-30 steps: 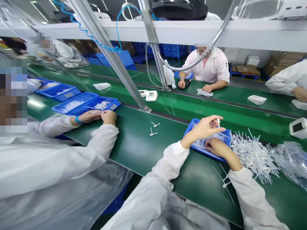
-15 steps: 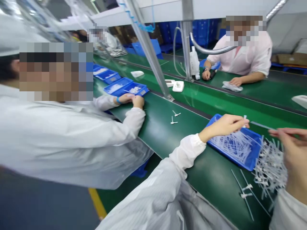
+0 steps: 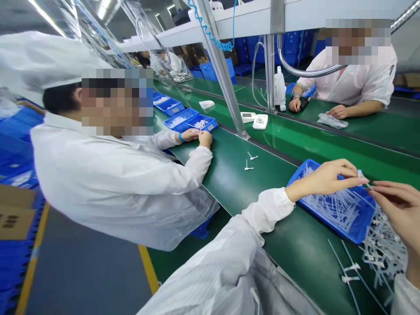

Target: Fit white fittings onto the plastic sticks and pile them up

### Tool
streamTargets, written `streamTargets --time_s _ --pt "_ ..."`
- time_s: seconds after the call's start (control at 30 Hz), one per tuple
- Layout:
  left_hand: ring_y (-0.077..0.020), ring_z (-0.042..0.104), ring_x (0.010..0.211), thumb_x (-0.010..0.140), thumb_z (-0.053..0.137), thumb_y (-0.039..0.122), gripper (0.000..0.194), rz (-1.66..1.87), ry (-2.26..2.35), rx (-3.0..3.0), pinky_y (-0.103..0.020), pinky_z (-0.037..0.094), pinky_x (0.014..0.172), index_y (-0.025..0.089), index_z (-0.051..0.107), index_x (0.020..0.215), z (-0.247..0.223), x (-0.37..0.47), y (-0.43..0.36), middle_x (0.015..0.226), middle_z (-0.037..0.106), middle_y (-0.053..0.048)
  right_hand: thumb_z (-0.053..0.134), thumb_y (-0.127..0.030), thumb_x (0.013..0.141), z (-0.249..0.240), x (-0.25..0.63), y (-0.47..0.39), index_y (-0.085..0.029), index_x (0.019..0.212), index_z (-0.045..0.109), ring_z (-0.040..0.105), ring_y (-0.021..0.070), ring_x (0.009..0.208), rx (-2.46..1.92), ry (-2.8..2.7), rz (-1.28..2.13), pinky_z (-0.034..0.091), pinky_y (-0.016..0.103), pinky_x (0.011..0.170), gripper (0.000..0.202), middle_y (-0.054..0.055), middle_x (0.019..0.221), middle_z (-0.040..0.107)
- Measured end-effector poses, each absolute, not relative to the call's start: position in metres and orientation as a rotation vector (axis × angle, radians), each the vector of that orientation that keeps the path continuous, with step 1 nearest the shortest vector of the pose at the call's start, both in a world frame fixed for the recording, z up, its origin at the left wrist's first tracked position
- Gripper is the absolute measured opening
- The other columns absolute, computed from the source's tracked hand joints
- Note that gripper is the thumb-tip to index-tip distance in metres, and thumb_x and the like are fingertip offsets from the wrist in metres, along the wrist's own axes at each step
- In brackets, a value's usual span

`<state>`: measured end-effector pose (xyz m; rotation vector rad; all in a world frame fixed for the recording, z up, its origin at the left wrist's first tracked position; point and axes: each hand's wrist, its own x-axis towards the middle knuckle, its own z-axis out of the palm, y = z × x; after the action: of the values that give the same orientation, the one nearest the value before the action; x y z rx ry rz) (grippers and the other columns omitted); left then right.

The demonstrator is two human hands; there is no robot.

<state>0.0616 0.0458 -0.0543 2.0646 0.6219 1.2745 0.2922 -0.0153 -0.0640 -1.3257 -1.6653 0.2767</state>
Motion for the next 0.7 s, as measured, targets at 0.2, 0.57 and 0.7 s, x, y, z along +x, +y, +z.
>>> streamTargets --time_s 0.2,0.57,0.7 --pt "-0.0187 0.079 0.084 0.094 0.083 0.034 0.023 1.220 0.628 1.588 -0.034 0.065 0.078 0.014 0.083 0.104 -0.060 0.064 0.041 0.116 0.082 -0.013 0.089 -0.034 0.087 -0.054 0.288 -0.015 -0.029 0.094 0.083 0.071 0.0202 0.075 -1.340 -1.310 0.386 0.064 0.037 0.071 0.010 0.004 0.086 0.075" --pt "-0.0131 0.073 0.071 0.087 0.090 0.037 0.023 1.143 0.544 1.533 -0.026 0.062 0.065 0.016 0.087 0.094 -0.052 0.064 0.026 0.104 0.085 -0.011 0.092 -0.029 0.078 -0.042 0.250 -0.027 -0.022 0.083 0.064 0.071 0.0119 0.068 -0.928 -1.103 0.929 0.062 0.028 0.066 0.029 -0.001 0.090 0.077" --pt "-0.0128 0.072 0.068 0.082 0.095 0.037 0.023 1.208 0.567 1.515 -0.026 0.062 0.062 0.017 0.086 0.091 -0.046 0.066 0.020 0.097 0.084 -0.008 0.094 -0.029 0.077 -0.045 0.248 -0.028 -0.022 0.081 0.065 0.068 0.0116 0.065 -0.892 -1.083 0.935 0.058 0.027 0.062 0.030 -0.001 0.088 0.077"
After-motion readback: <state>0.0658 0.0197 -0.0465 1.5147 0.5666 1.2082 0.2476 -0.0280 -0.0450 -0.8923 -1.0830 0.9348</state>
